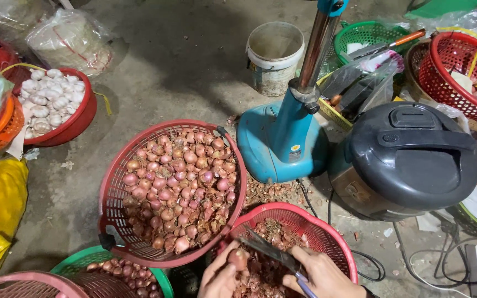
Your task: Trimming the roots and stems of shallots using scissors and sorting them into baskets
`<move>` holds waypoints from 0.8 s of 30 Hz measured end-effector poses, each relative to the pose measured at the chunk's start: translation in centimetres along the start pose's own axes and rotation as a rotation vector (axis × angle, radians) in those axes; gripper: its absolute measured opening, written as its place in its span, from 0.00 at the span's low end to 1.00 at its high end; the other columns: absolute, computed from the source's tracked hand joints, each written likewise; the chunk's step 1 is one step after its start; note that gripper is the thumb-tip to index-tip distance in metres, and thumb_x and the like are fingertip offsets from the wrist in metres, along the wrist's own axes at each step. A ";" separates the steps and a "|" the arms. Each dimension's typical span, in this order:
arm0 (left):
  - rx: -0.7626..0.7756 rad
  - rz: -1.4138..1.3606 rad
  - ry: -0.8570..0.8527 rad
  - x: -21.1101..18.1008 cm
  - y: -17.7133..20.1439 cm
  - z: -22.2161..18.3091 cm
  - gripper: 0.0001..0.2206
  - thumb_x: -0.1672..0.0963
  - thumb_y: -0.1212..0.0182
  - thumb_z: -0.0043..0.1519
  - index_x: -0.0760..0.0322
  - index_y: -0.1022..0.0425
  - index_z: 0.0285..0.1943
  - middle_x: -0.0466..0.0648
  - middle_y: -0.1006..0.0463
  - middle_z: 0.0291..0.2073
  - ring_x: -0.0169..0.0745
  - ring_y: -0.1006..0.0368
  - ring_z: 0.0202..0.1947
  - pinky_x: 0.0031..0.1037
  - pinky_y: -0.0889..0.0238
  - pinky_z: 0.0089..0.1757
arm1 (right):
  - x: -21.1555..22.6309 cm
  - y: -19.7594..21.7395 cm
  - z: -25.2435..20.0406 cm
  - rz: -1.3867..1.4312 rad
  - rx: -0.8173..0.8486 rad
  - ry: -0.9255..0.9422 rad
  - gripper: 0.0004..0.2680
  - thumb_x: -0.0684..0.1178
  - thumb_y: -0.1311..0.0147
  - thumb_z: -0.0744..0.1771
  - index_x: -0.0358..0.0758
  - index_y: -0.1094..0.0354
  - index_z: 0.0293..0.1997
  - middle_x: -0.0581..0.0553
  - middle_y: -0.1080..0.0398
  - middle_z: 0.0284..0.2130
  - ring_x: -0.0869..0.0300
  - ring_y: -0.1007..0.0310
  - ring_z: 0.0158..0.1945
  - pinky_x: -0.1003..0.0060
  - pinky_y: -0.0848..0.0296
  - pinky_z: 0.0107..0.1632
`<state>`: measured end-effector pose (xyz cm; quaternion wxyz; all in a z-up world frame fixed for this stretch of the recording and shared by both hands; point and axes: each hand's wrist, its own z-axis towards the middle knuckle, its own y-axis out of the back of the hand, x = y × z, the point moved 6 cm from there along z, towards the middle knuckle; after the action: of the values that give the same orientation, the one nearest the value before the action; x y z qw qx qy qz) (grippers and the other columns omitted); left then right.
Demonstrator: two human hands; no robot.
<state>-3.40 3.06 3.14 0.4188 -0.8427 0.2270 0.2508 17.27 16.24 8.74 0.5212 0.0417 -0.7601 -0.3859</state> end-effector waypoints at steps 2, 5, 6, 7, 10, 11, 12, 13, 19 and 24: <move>0.082 -0.132 0.101 0.6 -0.7 0.1 0.33 0.58 0.40 0.55 0.67 0.38 0.74 0.69 0.30 0.59 0.48 0.32 0.38 0.34 0.34 0.39 | 0.4 -0.4 -0.2 0.001 0.065 0.066 0.13 0.62 0.42 0.68 0.48 0.40 0.37 0.47 0.32 0.26 0.53 0.30 0.29 0.58 0.33 0.34; -0.035 -0.365 0.105 1.7 -0.8 -0.1 0.20 0.62 0.43 0.57 0.72 0.24 0.61 0.62 0.28 0.69 0.54 0.27 0.52 0.36 0.26 0.38 | 0.5 -1.1 -0.1 -0.082 0.112 0.128 0.20 0.71 0.47 0.68 0.44 0.38 0.48 0.42 0.34 0.33 0.46 0.29 0.35 0.52 0.35 0.35; -0.034 -0.364 0.107 2.2 -0.4 0.2 0.20 0.62 0.43 0.57 0.72 0.24 0.61 0.62 0.28 0.69 0.54 0.27 0.52 0.36 0.26 0.38 | 0.4 -1.3 0.0 -0.081 0.111 0.126 0.20 0.71 0.47 0.68 0.44 0.38 0.48 0.42 0.34 0.33 0.46 0.29 0.35 0.52 0.35 0.35; -0.024 -0.337 0.195 3.2 -0.1 0.4 0.23 0.58 0.41 0.58 0.73 0.25 0.64 0.62 0.27 0.51 0.51 0.28 0.40 0.34 0.30 0.35 | 0.5 -1.4 0.0 -0.102 0.106 0.147 0.22 0.74 0.55 0.68 0.43 0.38 0.49 0.41 0.34 0.34 0.44 0.29 0.35 0.50 0.35 0.35; -0.003 -0.325 0.355 4.6 0.1 0.7 0.28 0.52 0.41 0.59 0.67 0.26 0.69 0.62 0.24 0.37 0.47 0.31 0.27 0.29 0.36 0.31 | -0.2 -1.9 0.1 -0.122 0.114 0.144 0.18 0.68 0.56 0.66 0.45 0.39 0.48 0.40 0.32 0.34 0.42 0.29 0.35 0.49 0.35 0.34; 0.008 -0.343 0.430 5.0 0.0 0.6 0.29 0.49 0.43 0.59 0.61 0.27 0.71 0.64 0.22 0.42 0.45 0.32 0.26 0.27 0.37 0.31 | -0.7 -2.2 0.1 -0.121 0.129 0.118 0.12 0.60 0.48 0.64 0.47 0.39 0.46 0.41 0.31 0.33 0.42 0.28 0.34 0.50 0.35 0.35; 0.007 -0.343 0.430 5.9 0.9 1.1 0.29 0.49 0.43 0.59 0.61 0.27 0.71 0.64 0.22 0.42 0.45 0.32 0.26 0.27 0.37 0.31 | -0.5 -2.0 0.1 -0.120 0.129 0.118 0.12 0.60 0.48 0.64 0.47 0.39 0.46 0.41 0.31 0.33 0.42 0.28 0.34 0.50 0.35 0.35; 0.042 -0.301 0.279 5.9 1.8 2.0 0.24 0.52 0.43 0.61 0.69 0.26 0.65 0.68 0.21 0.43 0.52 0.28 0.35 0.28 0.34 0.35 | -0.3 -1.7 0.0 -0.083 0.105 0.127 0.12 0.60 0.47 0.67 0.46 0.39 0.43 0.41 0.31 0.32 0.43 0.29 0.34 0.50 0.35 0.35; 0.081 -0.230 0.032 3.5 1.3 1.6 0.15 0.60 0.40 0.60 0.73 0.28 0.55 0.68 0.21 0.48 0.56 0.25 0.48 0.32 0.36 0.44 | -1.4 -1.5 -0.3 -0.029 -0.033 0.048 0.16 0.67 0.42 0.68 0.48 0.39 0.34 0.45 0.32 0.20 0.47 0.28 0.23 0.57 0.34 0.30; 0.174 -0.381 -0.050 2.8 1.6 2.5 0.25 0.63 0.44 0.61 0.61 0.37 0.69 0.63 0.25 0.50 0.53 0.26 0.42 0.36 0.30 0.45 | -1.8 -2.2 -0.1 -0.078 -0.049 0.069 0.18 0.69 0.42 0.67 0.45 0.39 0.39 0.42 0.33 0.29 0.49 0.32 0.32 0.57 0.35 0.35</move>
<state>-2.71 3.74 -0.81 0.5352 -0.8246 0.0738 0.1676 17.39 15.45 5.98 0.5326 0.0719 -0.7298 -0.4226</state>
